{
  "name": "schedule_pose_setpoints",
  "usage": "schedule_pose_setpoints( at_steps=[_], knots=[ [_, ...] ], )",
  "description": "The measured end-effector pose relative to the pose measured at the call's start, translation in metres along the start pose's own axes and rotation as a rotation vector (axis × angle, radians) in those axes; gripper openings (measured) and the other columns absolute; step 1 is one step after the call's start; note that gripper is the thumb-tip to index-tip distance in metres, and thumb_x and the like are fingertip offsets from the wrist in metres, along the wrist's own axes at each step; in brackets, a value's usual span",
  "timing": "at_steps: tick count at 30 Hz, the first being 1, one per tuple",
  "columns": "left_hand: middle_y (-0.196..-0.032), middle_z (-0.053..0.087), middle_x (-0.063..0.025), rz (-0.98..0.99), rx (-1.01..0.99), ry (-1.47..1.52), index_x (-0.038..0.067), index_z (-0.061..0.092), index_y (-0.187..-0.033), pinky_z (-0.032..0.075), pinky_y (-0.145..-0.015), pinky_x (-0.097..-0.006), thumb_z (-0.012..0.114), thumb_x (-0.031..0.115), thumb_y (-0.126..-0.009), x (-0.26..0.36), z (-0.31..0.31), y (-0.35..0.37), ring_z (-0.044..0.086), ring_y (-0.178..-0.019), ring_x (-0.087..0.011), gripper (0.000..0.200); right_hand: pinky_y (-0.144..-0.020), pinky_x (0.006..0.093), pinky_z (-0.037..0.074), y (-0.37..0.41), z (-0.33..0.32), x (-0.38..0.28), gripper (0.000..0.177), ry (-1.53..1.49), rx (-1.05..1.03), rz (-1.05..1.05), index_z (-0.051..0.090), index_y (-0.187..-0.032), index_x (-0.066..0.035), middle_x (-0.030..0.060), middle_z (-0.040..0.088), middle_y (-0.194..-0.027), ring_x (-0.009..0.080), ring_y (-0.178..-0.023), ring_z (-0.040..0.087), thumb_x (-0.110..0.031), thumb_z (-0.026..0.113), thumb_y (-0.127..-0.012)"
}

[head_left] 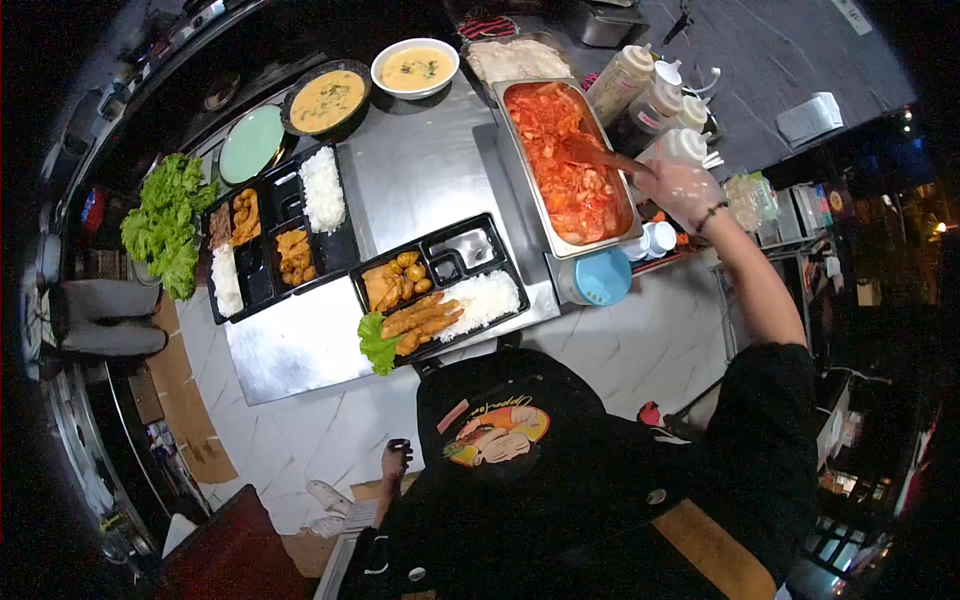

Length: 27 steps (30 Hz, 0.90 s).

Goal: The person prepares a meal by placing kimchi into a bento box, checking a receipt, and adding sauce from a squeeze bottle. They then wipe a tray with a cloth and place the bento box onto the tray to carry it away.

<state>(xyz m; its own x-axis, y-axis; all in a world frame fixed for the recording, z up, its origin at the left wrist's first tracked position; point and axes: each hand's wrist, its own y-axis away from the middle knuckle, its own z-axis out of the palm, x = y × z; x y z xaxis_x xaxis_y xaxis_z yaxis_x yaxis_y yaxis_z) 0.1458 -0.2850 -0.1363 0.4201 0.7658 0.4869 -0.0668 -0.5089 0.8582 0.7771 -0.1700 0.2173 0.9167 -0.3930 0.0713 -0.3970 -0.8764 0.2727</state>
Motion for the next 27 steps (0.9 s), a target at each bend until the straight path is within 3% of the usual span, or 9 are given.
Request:
schedule_pose_setpoints(
  at_steps=[6, 10, 12, 14, 16, 19, 24, 26, 27],
  knots=[
    [-0.065, 0.059, -0.0057, 0.05, 0.03, 0.045, 0.008, 0.057, -0.095, 0.036, -0.038, -0.0266, 0.061, 0.018, -0.081, -0.012, 0.055, 0.003, 0.053, -0.049, -0.0134, 0.018, -0.067, 0.0451, 0.043, 0.046, -0.024, 0.002, 0.035, -0.024, 0.101, -0.003, 0.057, -0.097, -0.003, 0.0225, 0.058, -0.076, 0.0375, -0.077, 0.057, -0.035, 0.05, -0.085],
    [-0.067, 0.062, -0.0102, 0.226, -0.028, -0.38, 0.007, 0.058, -0.097, 0.047, -0.051, -0.0306, 0.052, 0.008, -0.077, -0.054, 0.041, -0.042, 0.059, -0.056, -0.0181, 0.021, -0.067, 0.0445, 0.044, 0.062, -0.026, -0.008, 0.036, -0.131, 0.168, 0.082, 0.057, -0.086, -0.001, 0.0214, 0.059, -0.079, 0.0374, -0.078, 0.057, -0.036, 0.049, -0.086],
    [-0.073, 0.064, -0.0108, 0.284, -0.051, -0.414, 0.006, 0.057, -0.097, 0.048, -0.054, -0.0282, 0.05, 0.008, -0.078, -0.039, 0.027, -0.043, 0.061, -0.061, -0.0169, 0.02, -0.07, 0.0432, 0.045, 0.065, -0.026, -0.01, 0.039, -0.463, 0.176, 0.038, 0.058, -0.085, 0.0, 0.0219, 0.06, -0.082, 0.0369, -0.08, 0.058, -0.038, 0.049, -0.085],
    [-0.078, 0.064, -0.0117, 0.156, -0.124, 0.074, 0.003, 0.056, -0.095, 0.049, -0.055, -0.0269, 0.053, 0.009, -0.079, -0.001, 0.009, -0.03, 0.061, -0.063, -0.0161, 0.017, -0.071, 0.0429, 0.045, 0.053, -0.013, 0.011, 0.041, -0.469, 0.135, 0.057, 0.058, -0.085, 0.001, 0.0222, 0.06, -0.083, 0.0368, -0.081, 0.058, -0.039, 0.049, -0.085],
    [-0.077, 0.063, -0.0118, 0.06, -0.026, -0.107, 0.002, 0.054, -0.095, 0.05, -0.054, -0.0275, 0.054, 0.009, -0.08, 0.029, -0.005, -0.025, 0.06, -0.065, -0.0158, 0.016, -0.072, 0.0426, 0.045, 0.044, -0.009, 0.014, 0.043, -0.477, 0.098, 0.078, 0.058, -0.085, 0.001, 0.0224, 0.06, -0.084, 0.0367, -0.082, 0.059, -0.04, 0.048, -0.085],
    [-0.076, 0.062, -0.0125, 0.055, -0.011, -0.094, 0.0, 0.053, -0.096, 0.05, -0.053, -0.0278, 0.058, 0.008, -0.08, 0.041, -0.028, -0.033, 0.06, -0.065, -0.0162, 0.019, -0.069, 0.0441, 0.045, 0.04, -0.014, -0.004, 0.045, -0.006, 0.01, 0.133, 0.057, -0.092, 0.0, 0.0214, 0.06, -0.08, 0.036, -0.079, 0.059, -0.044, 0.05, -0.084],
    [-0.075, 0.062, -0.0124, 0.079, -0.093, 0.048, 0.0, 0.053, -0.095, 0.049, -0.052, -0.0277, 0.059, 0.008, -0.079, 0.027, -0.058, -0.053, 0.059, -0.065, -0.0157, 0.019, -0.071, 0.0453, 0.045, 0.058, -0.055, -0.04, 0.045, 0.031, -0.01, 0.239, 0.058, -0.09, -0.003, 0.0219, 0.06, -0.08, 0.0363, -0.081, 0.059, -0.046, 0.047, -0.084],
    [-0.074, 0.062, -0.0121, 0.072, -0.143, 0.017, 0.0, 0.054, -0.096, 0.049, -0.051, -0.0278, 0.059, 0.008, -0.078, 0.02, -0.06, -0.051, 0.059, -0.062, -0.0156, 0.02, -0.07, 0.0448, 0.046, 0.051, -0.048, -0.047, 0.04, 0.072, -0.059, 0.13, 0.056, -0.092, -0.001, 0.0209, 0.061, -0.078, 0.0363, -0.079, 0.059, -0.04, 0.049, -0.084],
    [-0.073, 0.062, -0.0117, 0.034, -0.244, 0.21, 0.0, 0.054, -0.096, 0.048, -0.051, -0.0278, 0.06, 0.01, -0.078, 0.008, -0.066, -0.06, 0.059, -0.06, -0.0156, 0.021, -0.069, 0.0442, 0.046, 0.036, -0.025, -0.036, 0.037, 0.118, -0.08, 0.067, 0.055, -0.089, 0.0, 0.0204, 0.061, -0.078, 0.0359, -0.077, 0.059, -0.036, 0.049, -0.084]
  ],
)
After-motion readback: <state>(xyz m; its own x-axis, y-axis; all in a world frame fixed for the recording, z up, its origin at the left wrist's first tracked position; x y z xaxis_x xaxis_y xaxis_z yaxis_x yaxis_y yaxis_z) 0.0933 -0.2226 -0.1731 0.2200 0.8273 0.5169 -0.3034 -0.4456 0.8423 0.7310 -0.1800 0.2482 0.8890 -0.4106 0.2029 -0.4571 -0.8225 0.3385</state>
